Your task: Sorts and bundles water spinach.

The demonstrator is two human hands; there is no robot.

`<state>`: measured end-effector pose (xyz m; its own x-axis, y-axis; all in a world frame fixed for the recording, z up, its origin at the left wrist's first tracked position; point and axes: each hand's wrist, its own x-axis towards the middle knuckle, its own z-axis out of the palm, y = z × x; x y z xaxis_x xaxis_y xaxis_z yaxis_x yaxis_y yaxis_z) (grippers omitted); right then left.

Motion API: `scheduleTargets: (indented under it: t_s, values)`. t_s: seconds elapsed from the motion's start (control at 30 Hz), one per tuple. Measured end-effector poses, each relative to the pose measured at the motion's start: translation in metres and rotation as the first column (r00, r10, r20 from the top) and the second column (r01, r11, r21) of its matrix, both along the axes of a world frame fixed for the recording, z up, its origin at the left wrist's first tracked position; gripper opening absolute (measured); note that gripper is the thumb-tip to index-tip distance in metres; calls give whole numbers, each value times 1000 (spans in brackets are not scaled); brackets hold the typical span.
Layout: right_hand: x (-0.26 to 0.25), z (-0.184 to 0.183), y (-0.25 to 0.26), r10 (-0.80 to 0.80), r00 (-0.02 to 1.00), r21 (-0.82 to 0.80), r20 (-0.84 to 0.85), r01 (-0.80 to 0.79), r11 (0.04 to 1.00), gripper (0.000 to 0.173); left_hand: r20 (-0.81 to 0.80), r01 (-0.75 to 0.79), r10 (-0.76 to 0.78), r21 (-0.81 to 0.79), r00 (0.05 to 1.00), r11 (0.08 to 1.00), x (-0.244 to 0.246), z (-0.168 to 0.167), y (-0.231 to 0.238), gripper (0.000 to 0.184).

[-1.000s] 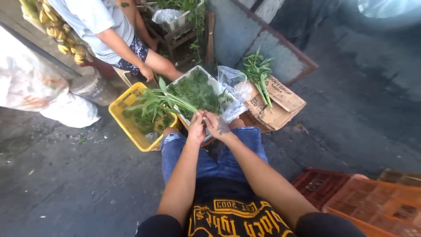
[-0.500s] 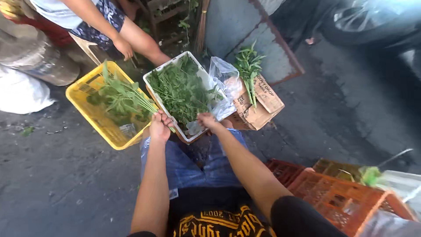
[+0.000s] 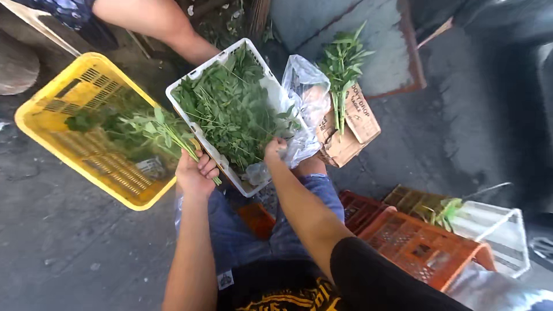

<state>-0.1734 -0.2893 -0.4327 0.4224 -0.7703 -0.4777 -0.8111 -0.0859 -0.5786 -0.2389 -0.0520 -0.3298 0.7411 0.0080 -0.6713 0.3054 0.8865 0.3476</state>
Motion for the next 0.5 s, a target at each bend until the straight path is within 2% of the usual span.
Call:
scheduleTargets:
  t_s: [0.07, 0.13, 0.2, 0.27, 0.33, 0.4, 0.43, 0.5]
  values:
    - [9, -10, -2, -16, 999, -26, 44, 17, 1000, 35, 10, 9, -9, -9, 1000, 1000, 0, -3, 0, 67]
    - [25, -4, -5, 53, 998, -42, -33, -54, 998, 50, 31, 7, -6, -34, 999, 999, -1, -6, 2, 67]
    - [46, -1, -12, 256, 946, -183, -198, -292, 939, 58, 28, -7, 9, -58, 1000, 998, -3, -5, 3, 65]
    - [67, -2, -19, 443, 816, -239, -371, -545, 804, 55, 33, -16, 19, -75, 999, 997, -3, -6, 5, 64]
    - [87, 1, -18, 551, 643, -80, -532, -686, 723, 49, 41, -29, 33, -88, 999, 996, -4, -7, 6, 63]
    - [98, 2, -16, 610, 524, 95, -595, -708, 700, 50, 40, -46, 51, -99, 998, 994, -3, -8, 5, 62]
    - [101, -1, -18, 632, 529, 138, -567, -695, 706, 50, 25, -53, 56, -94, 998, 994, -1, -7, 3, 62]
    - [103, -12, -25, 637, 646, 148, -421, -644, 751, 45, -5, -41, 41, -58, 999, 997, 3, -5, 1, 62]
